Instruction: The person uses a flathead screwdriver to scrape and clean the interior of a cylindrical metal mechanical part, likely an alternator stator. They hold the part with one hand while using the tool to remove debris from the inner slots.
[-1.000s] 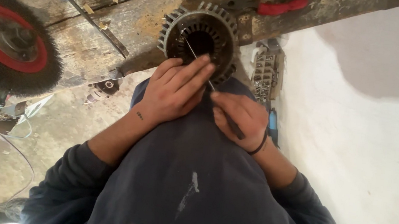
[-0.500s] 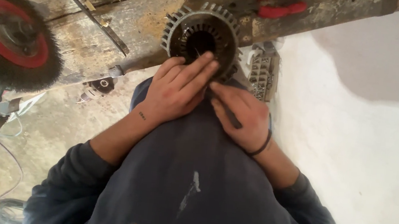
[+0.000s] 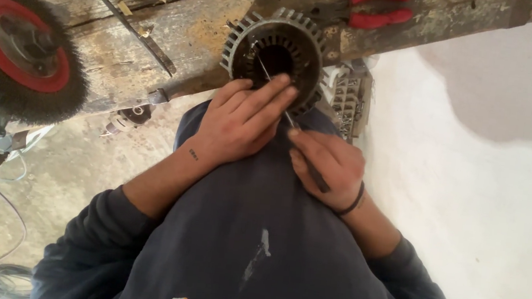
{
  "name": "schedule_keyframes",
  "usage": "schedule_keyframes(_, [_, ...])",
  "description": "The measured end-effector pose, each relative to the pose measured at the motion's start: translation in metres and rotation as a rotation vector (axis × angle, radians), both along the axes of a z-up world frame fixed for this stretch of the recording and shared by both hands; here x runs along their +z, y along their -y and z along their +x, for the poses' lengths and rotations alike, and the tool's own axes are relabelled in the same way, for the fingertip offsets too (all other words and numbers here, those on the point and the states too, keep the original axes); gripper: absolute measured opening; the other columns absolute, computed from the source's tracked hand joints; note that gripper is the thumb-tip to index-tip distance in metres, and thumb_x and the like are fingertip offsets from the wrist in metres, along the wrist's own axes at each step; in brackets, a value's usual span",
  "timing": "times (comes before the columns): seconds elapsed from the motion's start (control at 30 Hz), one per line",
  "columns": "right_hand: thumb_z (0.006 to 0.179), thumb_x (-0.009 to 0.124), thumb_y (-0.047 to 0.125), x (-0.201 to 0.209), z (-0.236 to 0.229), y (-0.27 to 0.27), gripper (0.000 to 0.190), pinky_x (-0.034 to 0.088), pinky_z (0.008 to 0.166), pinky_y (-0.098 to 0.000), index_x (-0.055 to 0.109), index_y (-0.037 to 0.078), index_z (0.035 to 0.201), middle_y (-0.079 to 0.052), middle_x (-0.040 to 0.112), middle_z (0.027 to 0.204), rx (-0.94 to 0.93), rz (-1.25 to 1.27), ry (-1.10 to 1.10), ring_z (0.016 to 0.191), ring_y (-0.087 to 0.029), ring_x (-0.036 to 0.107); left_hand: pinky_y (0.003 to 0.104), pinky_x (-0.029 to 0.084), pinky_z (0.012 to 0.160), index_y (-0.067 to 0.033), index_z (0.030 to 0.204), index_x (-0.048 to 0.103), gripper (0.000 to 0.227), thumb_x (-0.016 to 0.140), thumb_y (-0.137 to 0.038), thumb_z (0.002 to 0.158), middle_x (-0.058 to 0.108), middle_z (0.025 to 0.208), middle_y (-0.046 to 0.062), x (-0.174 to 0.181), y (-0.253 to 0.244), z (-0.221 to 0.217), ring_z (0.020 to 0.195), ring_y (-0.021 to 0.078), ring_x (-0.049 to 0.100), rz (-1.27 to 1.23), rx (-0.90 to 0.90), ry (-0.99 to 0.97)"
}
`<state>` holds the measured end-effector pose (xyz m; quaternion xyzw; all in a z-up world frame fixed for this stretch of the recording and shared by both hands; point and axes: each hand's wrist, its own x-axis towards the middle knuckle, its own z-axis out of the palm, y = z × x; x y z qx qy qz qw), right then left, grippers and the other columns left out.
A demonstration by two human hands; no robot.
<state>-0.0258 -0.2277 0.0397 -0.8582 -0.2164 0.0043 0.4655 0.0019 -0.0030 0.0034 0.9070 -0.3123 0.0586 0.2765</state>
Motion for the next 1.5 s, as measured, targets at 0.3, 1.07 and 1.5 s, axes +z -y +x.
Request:
schedule_keyframes(0.3, [0.09,0.079,0.003,-0.006,-0.006,-0.003,0.029,0.057,0.068,-0.0348,0.071,0.001,0.118,-0.013,0.073,0.102,-0.014,-0.018,0.047,0.081,-0.025,0.072,0.036,0.048,0.107,-0.0068,0.143,0.063,0.048,0.073,-0.009,0.097,0.058,0.15,0.008,-0.002,-0.003,0.0,0.105,0.0173,0.066,-0.01,-0.015,0.001])
schedule_keyframes(1.07, [0.09,0.078,0.002,-0.003,-0.004,-0.01,0.028,0.057,0.067,-0.0333,0.071,0.002,0.117,-0.012,0.073,0.1,-0.027,-0.065,0.102,0.079,-0.024,0.072,0.037,0.048,0.107,-0.0055,0.143,0.063,0.046,0.073,-0.011,0.098,0.058,0.15,0.009,-0.004,-0.007,0.004,0.121,0.02,0.063,-0.028,-0.059,-0.008])
schedule_keyframes(1.5, [0.091,0.08,0.002,0.007,0.002,-0.02,0.028,0.055,0.063,-0.0325,0.071,0.0,0.117,-0.011,0.072,0.098,-0.01,-0.179,0.261,0.075,-0.022,0.07,0.038,0.047,0.109,-0.0044,0.143,0.062,0.045,0.073,-0.012,0.1,0.058,0.15,0.01,-0.004,-0.008,0.002,0.126,0.0203,0.062,-0.046,-0.04,-0.008])
